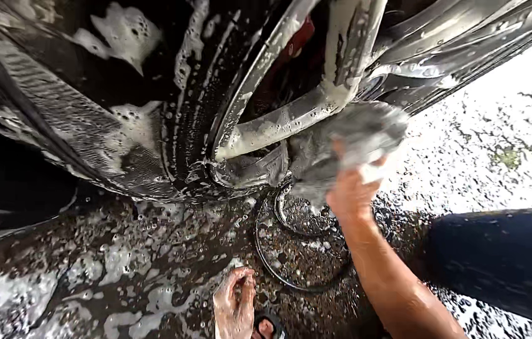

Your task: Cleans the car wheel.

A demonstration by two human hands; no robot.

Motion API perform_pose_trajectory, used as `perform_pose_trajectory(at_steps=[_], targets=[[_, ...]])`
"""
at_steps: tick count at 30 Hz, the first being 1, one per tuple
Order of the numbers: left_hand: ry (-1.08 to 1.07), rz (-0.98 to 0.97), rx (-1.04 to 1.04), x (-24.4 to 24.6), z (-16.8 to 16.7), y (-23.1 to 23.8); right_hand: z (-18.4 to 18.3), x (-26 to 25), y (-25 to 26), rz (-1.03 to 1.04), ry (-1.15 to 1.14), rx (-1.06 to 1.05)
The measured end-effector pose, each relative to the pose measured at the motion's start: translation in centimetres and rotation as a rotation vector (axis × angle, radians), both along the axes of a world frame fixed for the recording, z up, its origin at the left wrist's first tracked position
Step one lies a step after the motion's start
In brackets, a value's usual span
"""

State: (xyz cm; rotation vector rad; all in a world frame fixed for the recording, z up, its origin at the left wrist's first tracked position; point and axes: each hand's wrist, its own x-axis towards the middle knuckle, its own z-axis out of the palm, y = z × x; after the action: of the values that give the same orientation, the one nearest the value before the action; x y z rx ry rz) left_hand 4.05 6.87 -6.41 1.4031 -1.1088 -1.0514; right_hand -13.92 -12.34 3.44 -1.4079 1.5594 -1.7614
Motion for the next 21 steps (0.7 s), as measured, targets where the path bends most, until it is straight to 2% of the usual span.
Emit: perform_pose_trajectory(at_steps=[1,2,3,4,5,7,8,10,12,14,15,17,19,21], targets=[[-0.013,-0.003,0.009,-0.4,0.3,-0.6,-2.2,0.3,-0.5,-0.045,0.382,-0.079],[-0.042,-0.015,0.094,-0.9,1.6,-1.2,-4.0,1.2,-0.6,-0.057,0.642,-0.114],[-0.071,-0.046,0.270,-1.6,4.5,-2.4,-5.2,2.6,-0.2,-0.025,0.780,-0.102],[-0.082,-0.100,0.509,-2.5,8.4,-4.4,-5.9,4.6,0.1,0.018,0.835,-0.089],[-0.098,-0.137,0.651,-3.4,10.5,-6.0,-6.2,6.7,0.4,0.072,0.805,-0.063],[-0.116,-0.176,0.626,-4.5,9.7,-5.6,-7.2,9.2,0.6,0.136,0.633,-0.115],[-0.115,-0.190,0.575,-4.8,8.8,-5.4,-7.3,9.0,0.2,0.158,0.646,-0.189],[-0.107,-0.206,0.565,-5.4,8.9,-5.2,-7.9,6.0,0.0,0.290,0.744,-0.291],[-0.099,-0.216,0.586,-5.7,9.7,-5.4,-8.1,1.6,0.6,0.367,0.728,-0.213],[-0.066,-0.199,0.567,-5.7,9.7,-5.5,-6.8,-2.2,1.8,0.284,0.395,0.081],[-0.051,-0.184,0.562,-5.5,9.4,-5.4,-6.3,-3.4,2.7,0.164,0.223,0.196],[-0.043,-0.162,0.597,-5.1,9.6,-5.1,-5.3,-3.4,4.5,0.061,-0.274,0.494],[-0.025,-0.129,0.565,-4.9,8.8,-4.8,-4.8,-0.4,4.5,0.106,-0.794,0.615],[0.003,-0.102,0.513,-4.5,7.7,-3.7,-4.7,2.8,3.6,0.304,-1.177,0.635]])
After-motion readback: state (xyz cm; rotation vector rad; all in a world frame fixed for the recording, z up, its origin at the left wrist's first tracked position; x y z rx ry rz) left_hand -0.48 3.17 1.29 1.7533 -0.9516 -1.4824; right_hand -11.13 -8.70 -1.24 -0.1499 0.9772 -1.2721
